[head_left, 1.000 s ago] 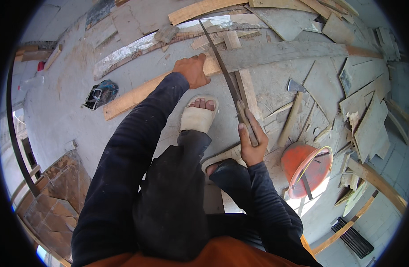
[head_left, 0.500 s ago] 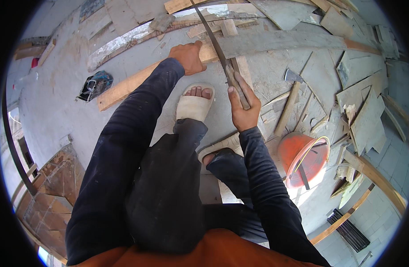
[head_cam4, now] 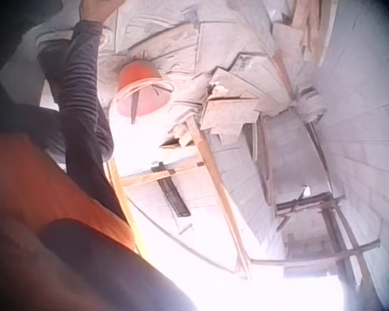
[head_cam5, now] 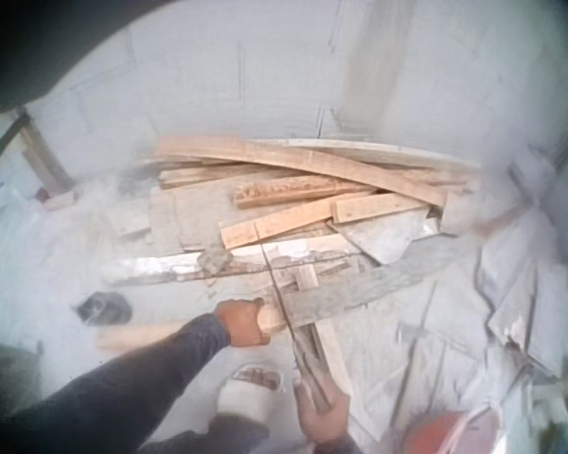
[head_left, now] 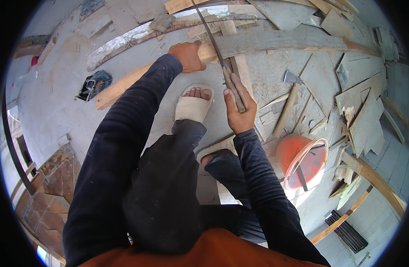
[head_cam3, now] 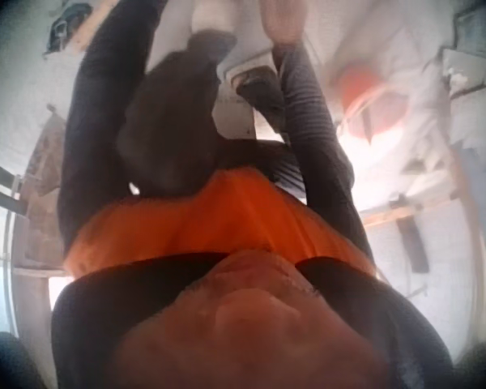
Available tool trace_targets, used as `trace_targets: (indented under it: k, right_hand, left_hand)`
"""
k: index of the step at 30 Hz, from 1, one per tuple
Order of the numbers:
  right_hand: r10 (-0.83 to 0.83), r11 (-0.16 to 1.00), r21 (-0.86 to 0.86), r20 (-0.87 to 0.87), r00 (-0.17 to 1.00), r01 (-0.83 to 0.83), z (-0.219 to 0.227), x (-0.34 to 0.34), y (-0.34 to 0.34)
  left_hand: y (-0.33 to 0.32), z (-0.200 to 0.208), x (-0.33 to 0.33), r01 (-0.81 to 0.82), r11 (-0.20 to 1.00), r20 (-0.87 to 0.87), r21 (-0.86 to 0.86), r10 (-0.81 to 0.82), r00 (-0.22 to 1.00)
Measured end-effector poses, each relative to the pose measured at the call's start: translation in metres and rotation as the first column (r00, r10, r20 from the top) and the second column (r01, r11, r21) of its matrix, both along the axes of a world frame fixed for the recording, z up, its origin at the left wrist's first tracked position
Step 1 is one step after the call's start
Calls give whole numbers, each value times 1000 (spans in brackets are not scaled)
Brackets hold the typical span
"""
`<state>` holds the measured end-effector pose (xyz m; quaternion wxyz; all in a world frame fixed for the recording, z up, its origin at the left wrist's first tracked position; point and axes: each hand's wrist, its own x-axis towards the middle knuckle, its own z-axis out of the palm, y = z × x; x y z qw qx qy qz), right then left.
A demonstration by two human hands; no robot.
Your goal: The person saws a wooden plank by hand and then uses a hammer to remove a nail from another piece of wood.
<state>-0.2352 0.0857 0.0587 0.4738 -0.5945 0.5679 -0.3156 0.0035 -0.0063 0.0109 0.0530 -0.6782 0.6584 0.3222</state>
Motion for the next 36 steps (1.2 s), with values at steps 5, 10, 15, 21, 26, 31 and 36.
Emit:
trace_targets:
  k: [5,10,15,21,26,31,36]
  right_hand:
    - [-12,999,51,-80,997,16,46,-72,94]
    - [52,994,100,-114,992,-41,48,-71,94]
    - [13,1000,-13,38,999,-12,-2,4,-13]
    - [-31,981,185,-143,989,58,85,-91,133]
    - [-8,1000,-27,-64,998,6,-7,-8,6]
    - [3,996,84,-25,1000,-1,15,-14,21]
    - [46,994,100,-45,998,-41,66,-87,115]
  left_hand:
    - [0,-11,18,-48,997,20,-52,49,999]
    - [12,-3,14,-32,999,12,30,32,999]
    - [-6,0,2,-7,1000,10,-5,7,1000]
    - [14,-6,13,-54,999,10,3,54,998]
    - [5,-7,-2,-10,995,-1,-96,10,1000]
    - [10,-9,5,-22,999,12,-32,22,1000]
    - [13,-19,8,-55,975,-28,-216,50,998]
